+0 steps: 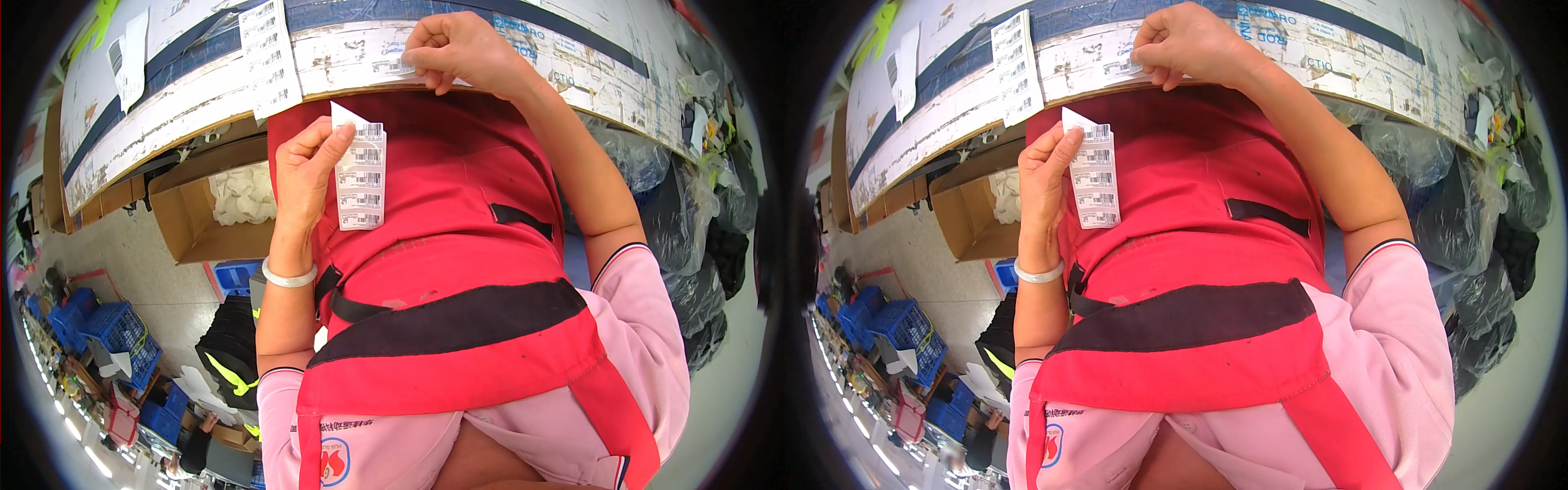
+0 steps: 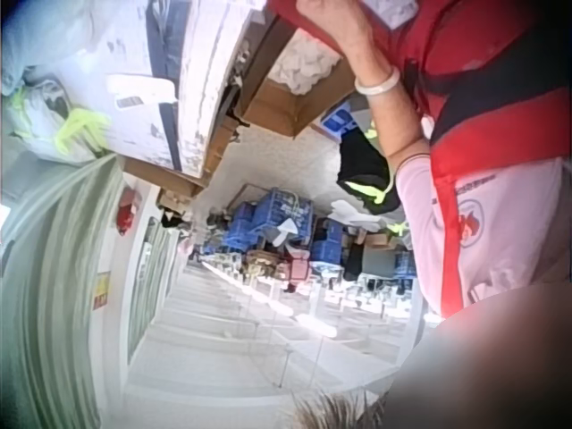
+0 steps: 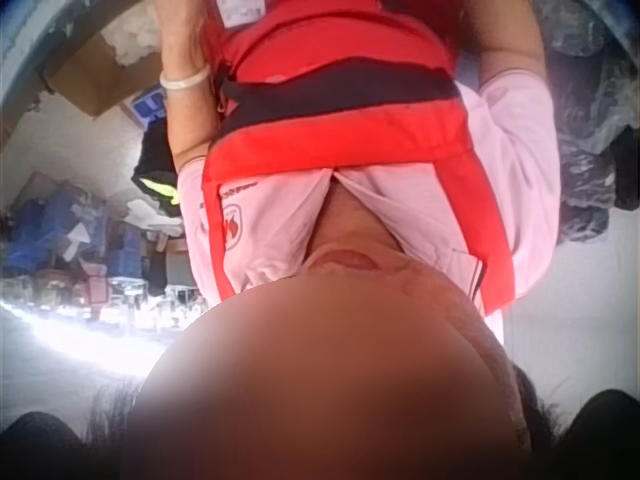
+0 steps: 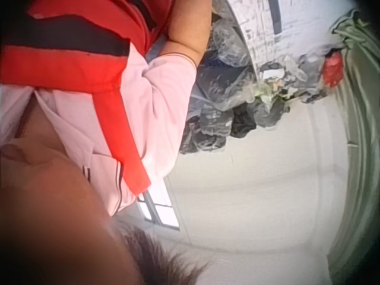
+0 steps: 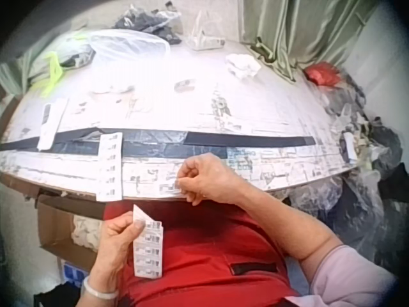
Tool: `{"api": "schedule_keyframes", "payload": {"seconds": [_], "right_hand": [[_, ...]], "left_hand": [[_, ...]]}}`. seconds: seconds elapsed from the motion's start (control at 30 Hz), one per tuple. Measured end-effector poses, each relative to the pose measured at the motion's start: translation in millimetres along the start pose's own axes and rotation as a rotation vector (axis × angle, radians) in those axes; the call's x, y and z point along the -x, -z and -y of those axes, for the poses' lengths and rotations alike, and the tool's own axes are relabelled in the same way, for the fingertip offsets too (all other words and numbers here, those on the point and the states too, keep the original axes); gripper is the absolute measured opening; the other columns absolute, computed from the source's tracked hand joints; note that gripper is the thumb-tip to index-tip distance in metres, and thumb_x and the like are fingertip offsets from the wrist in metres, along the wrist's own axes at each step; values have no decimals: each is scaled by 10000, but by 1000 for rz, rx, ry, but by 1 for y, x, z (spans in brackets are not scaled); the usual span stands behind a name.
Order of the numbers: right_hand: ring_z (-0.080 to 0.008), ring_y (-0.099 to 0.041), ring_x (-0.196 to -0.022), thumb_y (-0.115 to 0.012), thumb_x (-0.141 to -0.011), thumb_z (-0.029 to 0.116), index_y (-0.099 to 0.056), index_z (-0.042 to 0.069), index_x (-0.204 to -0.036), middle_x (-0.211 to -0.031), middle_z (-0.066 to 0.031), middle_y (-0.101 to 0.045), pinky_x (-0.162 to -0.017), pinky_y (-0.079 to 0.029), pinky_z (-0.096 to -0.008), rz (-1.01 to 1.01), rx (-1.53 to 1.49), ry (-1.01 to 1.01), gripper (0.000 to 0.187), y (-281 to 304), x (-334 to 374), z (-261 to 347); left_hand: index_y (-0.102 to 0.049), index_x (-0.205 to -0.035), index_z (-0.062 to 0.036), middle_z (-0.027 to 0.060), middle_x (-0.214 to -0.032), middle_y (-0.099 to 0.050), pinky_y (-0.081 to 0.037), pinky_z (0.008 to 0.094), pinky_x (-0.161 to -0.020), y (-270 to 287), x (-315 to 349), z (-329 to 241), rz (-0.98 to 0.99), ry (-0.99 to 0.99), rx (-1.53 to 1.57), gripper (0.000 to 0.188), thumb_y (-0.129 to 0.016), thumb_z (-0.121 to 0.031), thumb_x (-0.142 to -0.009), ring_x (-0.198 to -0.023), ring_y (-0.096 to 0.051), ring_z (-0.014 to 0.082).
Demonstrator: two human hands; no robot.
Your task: The person is peeling and applying labels/tags to small white rectangular items on a work table.
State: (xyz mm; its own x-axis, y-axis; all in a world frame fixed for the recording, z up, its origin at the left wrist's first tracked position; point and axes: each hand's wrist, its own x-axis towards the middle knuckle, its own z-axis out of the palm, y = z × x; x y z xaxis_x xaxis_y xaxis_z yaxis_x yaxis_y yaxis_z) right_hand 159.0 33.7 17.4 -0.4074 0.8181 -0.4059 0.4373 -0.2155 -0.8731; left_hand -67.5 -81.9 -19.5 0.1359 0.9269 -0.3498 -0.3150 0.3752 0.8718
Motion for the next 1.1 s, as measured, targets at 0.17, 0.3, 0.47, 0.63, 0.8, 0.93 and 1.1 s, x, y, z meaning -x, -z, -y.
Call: {"api": "schedule_keyframes", "payload": {"seconds": [0.17, 0.3, 0.47, 0.63, 0.8, 0.93, 1.1], "right_hand": [[-92, -591, -575, -635, -880, 163, -603, 7, -847, -695, -29, -603, -511, -503, -226, -105, 256, 92, 162, -13, 6, 8], [-95, -594, -581, -628, -889, 166, -600, 3, -861, -699, -30, -606, -527, -507, -225, -112, 261, 94, 168, -8, 7, 5], [-72, -588, -602, -630, -905, 187, -639, 19, -913, -716, -13, -616, -556, -503, -217, -156, -70, 165, 169, 30, 13, -6], [-115, -627, -728, -628, -887, 129, -653, 44, -962, -830, -24, -647, -681, -525, -252, -469, 143, 93, 116, 126, -13, -33], [-322, -647, -801, -747, -744, 238, -578, 30, -1036, -834, -192, -662, -736, -510, -392, -681, 570, -145, 397, 152, -31, -51], [-340, -643, -817, -736, -746, 222, -607, 39, -1012, -864, -158, -670, -747, -507, -392, -884, 677, -33, 348, 132, -23, -37], [-222, -637, -884, -595, -842, 47, -680, 78, -944, -942, -36, -666, -822, -526, -319, -477, 937, 929, 136, 38, -21, -14]], "left_hand": [[-693, -934, 12, -28, -832, -638, -414, 185, -680, 0, 0, 3, -14, 0, -8, 113, -629, -78, -914, -753, -537, 32], [-691, -928, 1, -40, -808, -628, -407, 180, -662, -5, -2, 2, -16, 0, -11, 100, -627, -75, -914, -732, -522, 22], [-687, -921, 2, -53, -815, -611, -388, 182, -668, 0, -1, 5, -37, -13, -28, 90, -624, -62, -908, -745, -503, 18], [-683, -915, 8, -49, -826, -612, -390, 184, -681, -2, 1, 2, -70, 13, -18, 92, -610, -48, -909, -756, -508, 21], [-683, -909, 15, -41, -835, -606, -387, 183, -696, -3, -2, 2, -54, 13, 15, 96, -620, -57, -912, -762, -508, 24], [-684, -914, 17, -45, -828, -600, -380, 177, -694, 1, -4, 5, -60, 9, 8, 92, -619, -48, -910, -757, -501, 20], [-682, -926, 12, -49, -811, -601, -386, 178, -671, 5, -5, 6, -59, 28, 23, 101, -619, -67, -919, -735, -499, 15]]}}
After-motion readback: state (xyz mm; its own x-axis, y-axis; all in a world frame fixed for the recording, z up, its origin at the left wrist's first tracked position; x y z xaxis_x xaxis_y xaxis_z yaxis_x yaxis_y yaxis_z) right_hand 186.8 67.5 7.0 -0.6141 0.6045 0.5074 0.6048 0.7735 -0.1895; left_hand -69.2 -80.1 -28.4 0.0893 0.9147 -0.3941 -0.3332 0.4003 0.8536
